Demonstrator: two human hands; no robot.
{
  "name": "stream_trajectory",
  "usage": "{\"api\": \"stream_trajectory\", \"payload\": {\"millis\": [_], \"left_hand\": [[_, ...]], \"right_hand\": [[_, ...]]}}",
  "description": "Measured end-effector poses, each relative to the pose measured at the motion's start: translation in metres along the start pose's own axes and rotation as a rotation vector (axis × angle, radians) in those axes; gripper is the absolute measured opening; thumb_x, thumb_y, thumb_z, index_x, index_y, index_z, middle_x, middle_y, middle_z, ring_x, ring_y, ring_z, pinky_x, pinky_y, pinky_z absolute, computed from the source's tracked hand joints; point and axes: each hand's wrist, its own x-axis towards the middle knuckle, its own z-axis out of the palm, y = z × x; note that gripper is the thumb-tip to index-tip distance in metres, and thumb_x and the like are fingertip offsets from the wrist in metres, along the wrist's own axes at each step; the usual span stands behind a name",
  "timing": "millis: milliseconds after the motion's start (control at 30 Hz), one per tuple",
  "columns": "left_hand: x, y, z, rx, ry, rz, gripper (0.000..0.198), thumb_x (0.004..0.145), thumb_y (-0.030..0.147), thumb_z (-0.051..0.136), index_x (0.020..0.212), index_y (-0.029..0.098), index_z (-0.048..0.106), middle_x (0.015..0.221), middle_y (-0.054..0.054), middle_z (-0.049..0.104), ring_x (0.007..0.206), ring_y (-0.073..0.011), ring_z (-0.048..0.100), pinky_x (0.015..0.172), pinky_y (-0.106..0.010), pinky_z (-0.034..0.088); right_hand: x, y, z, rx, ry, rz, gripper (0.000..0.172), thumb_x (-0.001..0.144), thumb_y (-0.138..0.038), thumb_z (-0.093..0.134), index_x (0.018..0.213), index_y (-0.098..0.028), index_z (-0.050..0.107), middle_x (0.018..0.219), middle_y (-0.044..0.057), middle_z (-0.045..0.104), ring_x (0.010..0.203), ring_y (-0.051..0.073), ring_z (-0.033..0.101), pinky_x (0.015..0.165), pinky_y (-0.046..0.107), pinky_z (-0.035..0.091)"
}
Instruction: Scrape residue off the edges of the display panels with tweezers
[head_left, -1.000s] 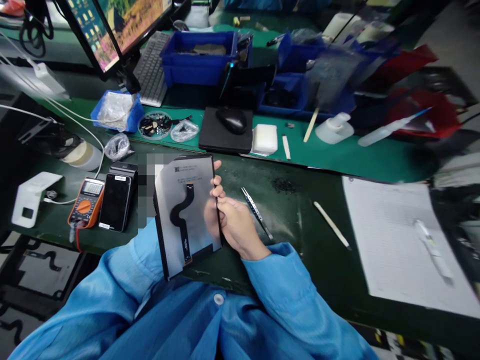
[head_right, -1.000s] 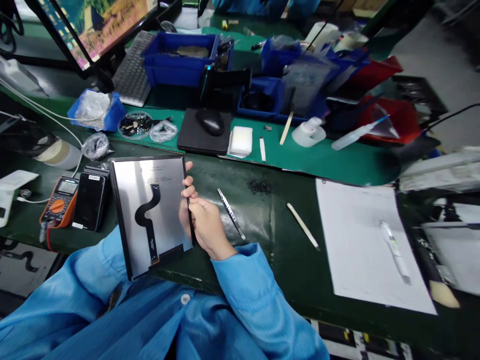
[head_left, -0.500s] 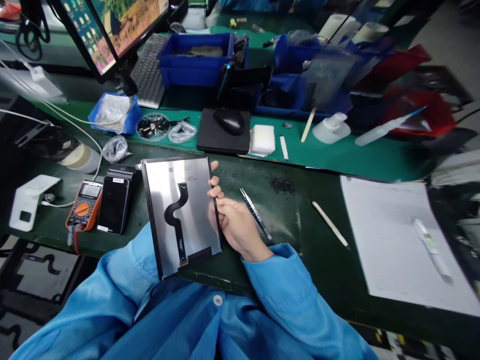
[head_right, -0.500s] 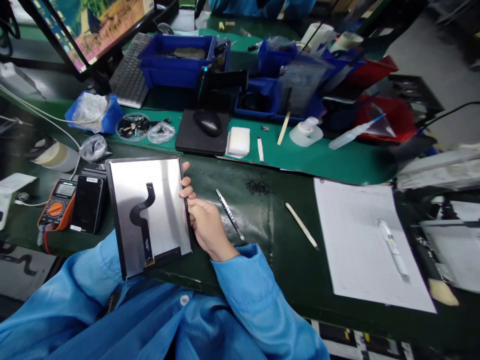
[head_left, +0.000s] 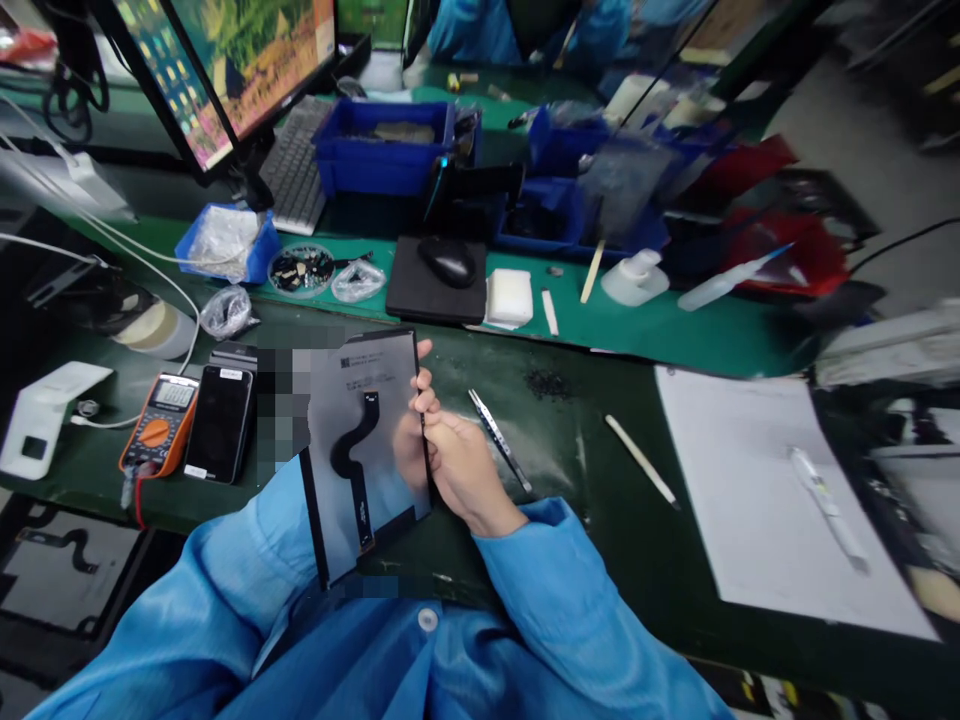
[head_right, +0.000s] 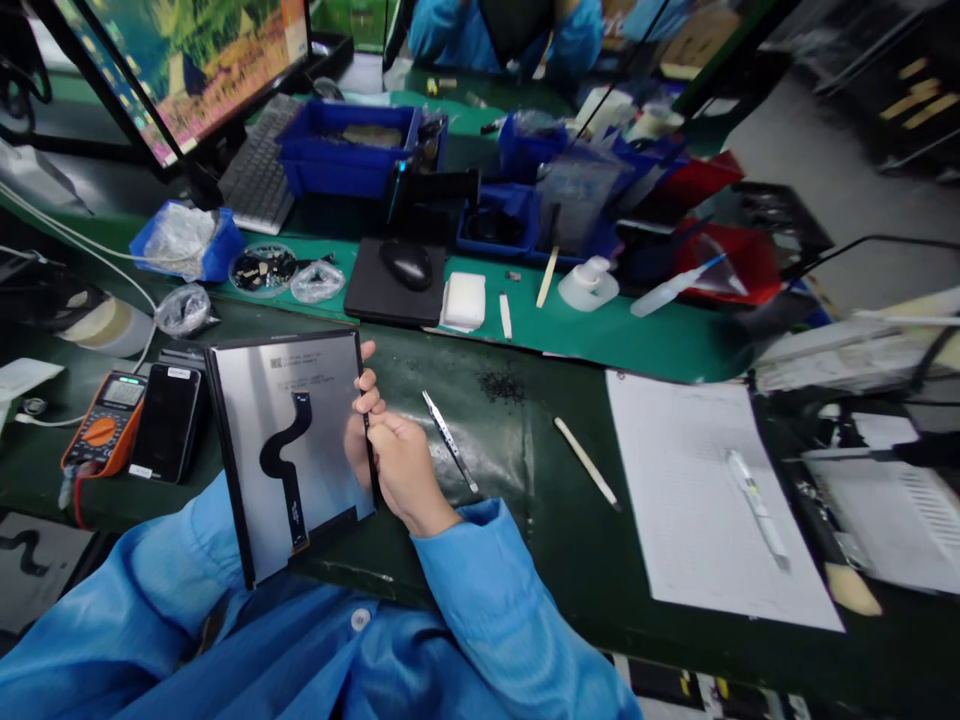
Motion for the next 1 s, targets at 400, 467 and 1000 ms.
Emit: {"api": "stream_trajectory", "payload": {"millis": [400,467,1000], "left_hand": [[-0.014,0.007,0.02,-0.131,0.074,-0.01,0.059,0.089,0.033,0.024,0.137,0.008,0.046,0.074,-0.003,0.042,0.055,-0.0103,0.038,0.052,-0.019,0.039],[-0.015,0.008,0.02,-0.145,0.047,-0.019,0.057,0.088,0.035,0.03,0.135,0.009,0.049,0.075,-0.004,0.045,0.056,-0.011,0.04,0.054,-0.02,0.042],[-0.003,-0.014,-0.013,-0.331,-0.15,-0.014,0.058,0.086,0.007,0.033,0.133,0.027,0.059,0.08,-0.004,0.049,0.058,-0.009,0.051,0.058,-0.015,0.051]], "right_hand": [[-0.003,-0.004,0.009,0.045,0.02,-0.049,0.017,0.06,-0.036,0.076,0.066,-0.021,0.068,0.074,0.003,0.064,0.077,0.021,0.056,0.073,0.034,0.047],[-0.003,-0.004,0.008,0.058,0.019,-0.046,0.017,0.06,-0.036,0.076,0.066,-0.022,0.068,0.074,0.004,0.064,0.079,0.022,0.057,0.075,0.034,0.048],[-0.003,-0.003,0.006,0.08,0.003,-0.054,0.014,0.058,-0.03,0.078,0.065,-0.022,0.07,0.08,0.004,0.068,0.084,0.023,0.062,0.079,0.035,0.052]]}}
